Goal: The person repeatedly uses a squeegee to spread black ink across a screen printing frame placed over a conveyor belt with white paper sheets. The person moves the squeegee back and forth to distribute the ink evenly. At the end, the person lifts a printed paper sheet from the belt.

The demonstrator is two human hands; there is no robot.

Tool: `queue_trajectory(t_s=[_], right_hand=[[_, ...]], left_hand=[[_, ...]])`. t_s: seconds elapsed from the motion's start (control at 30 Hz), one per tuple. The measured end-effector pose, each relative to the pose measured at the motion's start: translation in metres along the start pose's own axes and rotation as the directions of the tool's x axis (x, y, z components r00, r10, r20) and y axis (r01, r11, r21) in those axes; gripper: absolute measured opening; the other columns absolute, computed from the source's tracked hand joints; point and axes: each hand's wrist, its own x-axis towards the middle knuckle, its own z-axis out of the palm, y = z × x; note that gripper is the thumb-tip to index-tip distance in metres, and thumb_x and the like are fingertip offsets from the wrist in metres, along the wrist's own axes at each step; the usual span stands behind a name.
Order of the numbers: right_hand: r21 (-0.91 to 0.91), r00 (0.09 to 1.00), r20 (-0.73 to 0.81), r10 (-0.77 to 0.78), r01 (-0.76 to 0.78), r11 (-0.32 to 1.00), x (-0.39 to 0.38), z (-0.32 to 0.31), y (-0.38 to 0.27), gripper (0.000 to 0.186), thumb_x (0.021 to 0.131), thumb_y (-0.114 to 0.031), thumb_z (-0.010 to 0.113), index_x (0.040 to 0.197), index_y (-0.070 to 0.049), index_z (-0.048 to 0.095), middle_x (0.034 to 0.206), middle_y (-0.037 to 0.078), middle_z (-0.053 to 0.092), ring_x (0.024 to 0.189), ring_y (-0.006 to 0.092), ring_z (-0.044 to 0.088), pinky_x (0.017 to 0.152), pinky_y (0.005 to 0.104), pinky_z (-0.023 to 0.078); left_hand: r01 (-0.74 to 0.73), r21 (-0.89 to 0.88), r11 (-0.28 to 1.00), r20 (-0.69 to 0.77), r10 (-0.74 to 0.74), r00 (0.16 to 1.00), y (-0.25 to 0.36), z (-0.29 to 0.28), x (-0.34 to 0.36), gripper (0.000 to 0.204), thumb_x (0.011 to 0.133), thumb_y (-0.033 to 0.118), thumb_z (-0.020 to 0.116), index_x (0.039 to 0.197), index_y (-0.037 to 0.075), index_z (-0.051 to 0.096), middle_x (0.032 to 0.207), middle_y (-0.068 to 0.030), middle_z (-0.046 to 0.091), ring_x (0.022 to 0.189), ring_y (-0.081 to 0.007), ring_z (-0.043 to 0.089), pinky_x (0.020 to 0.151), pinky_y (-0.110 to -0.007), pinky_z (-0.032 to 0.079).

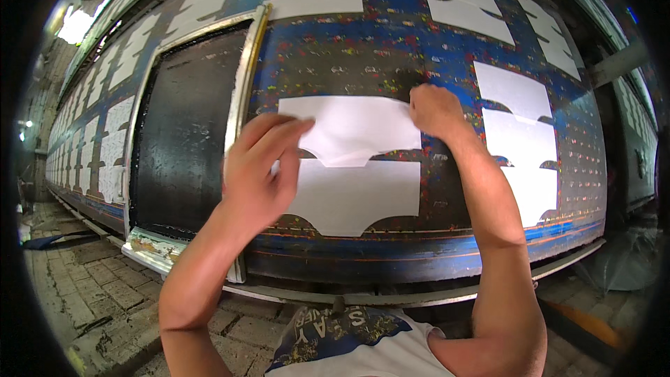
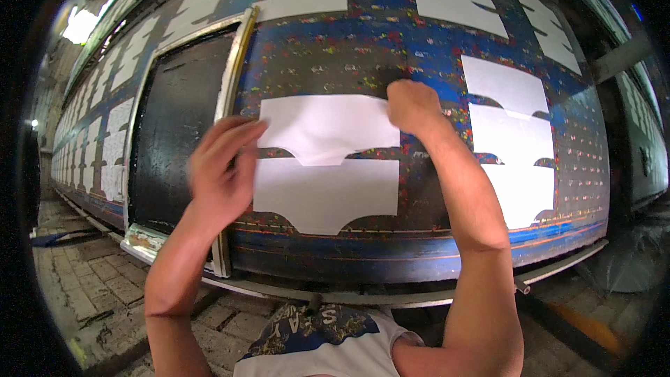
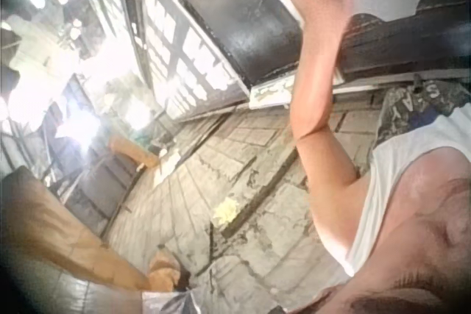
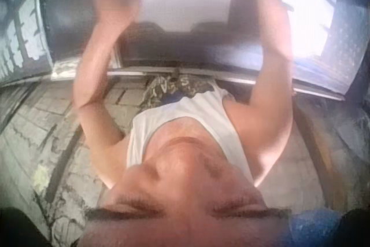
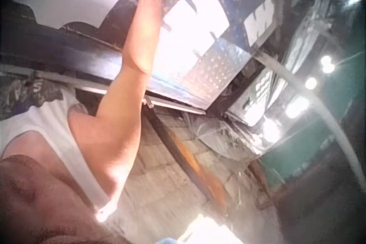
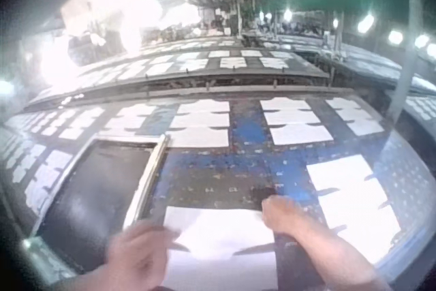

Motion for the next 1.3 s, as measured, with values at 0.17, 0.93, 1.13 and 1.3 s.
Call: queue_trajectory(t_s=[0.17,0.93,1.13,1.3], right_hand=[[0.593,0.703,-0.191,-0.685,0.639,0.49,-0.068,-0.024,-0.052,0.01,0.089,-0.012,0.076,0.09,-0.003,0.072,0.092,0.02,0.073,0.086,0.0381,0.074,0.077,0.0477,0.059],[0.169,0.999,0.045,0.014,-0.021,0.985,-0.13,0.034,-0.015,0.023,0.099,-0.023,0.081,0.115,-0.007,0.082,0.116,0.017,0.082,0.11,0.0397,0.079,0.097,0.055,0.062],[-0.035,0.997,-0.05,0.059,-0.061,0.998,-0.141,0.03,-0.038,0.025,0.101,-0.028,0.079,0.111,-0.005,0.082,0.116,0.017,0.079,0.111,0.0382,0.08,0.094,0.052,0.065],[0.437,0.898,-0.106,-0.426,0.427,0.792,-0.189,-0.009,-0.072,0.012,0.096,-0.015,0.08,0.095,-0.005,0.073,0.107,0.013,0.078,0.094,0.0375,0.077,0.082,0.0485,0.062]], left_hand=[[-0.113,0.292,0.95,0.074,0.095,0.993,-0.077,0.068,0.005,0.045,0.086,-0.006,0.075,0.13,0.006,0.078,0.117,-0.0154,0.078,0.12,-0.0406,0.071,0.116,-0.055,0.05],[0.495,0.245,0.833,0.404,-0.552,0.729,-0.097,0.043,-0.072,0.046,0.093,0.01,0.086,0.138,0.005,0.077,0.121,-0.0263,0.081,0.114,-0.042,0.08,0.102,-0.047,0.063],[0.482,0.181,0.857,0.441,-0.509,0.739,-0.101,0.037,-0.077,0.049,0.091,0.011,0.086,0.14,0.01,0.078,0.125,-0.0255,0.081,0.115,-0.0425,0.079,0.105,-0.047,0.062],[0.344,0.229,0.911,0.339,-0.406,0.849,-0.096,0.042,-0.095,0.037,0.095,0.012,0.081,0.132,0.01,0.082,0.124,-0.0226,0.081,0.114,-0.0449,0.077,0.103,-0.052,0.061]])
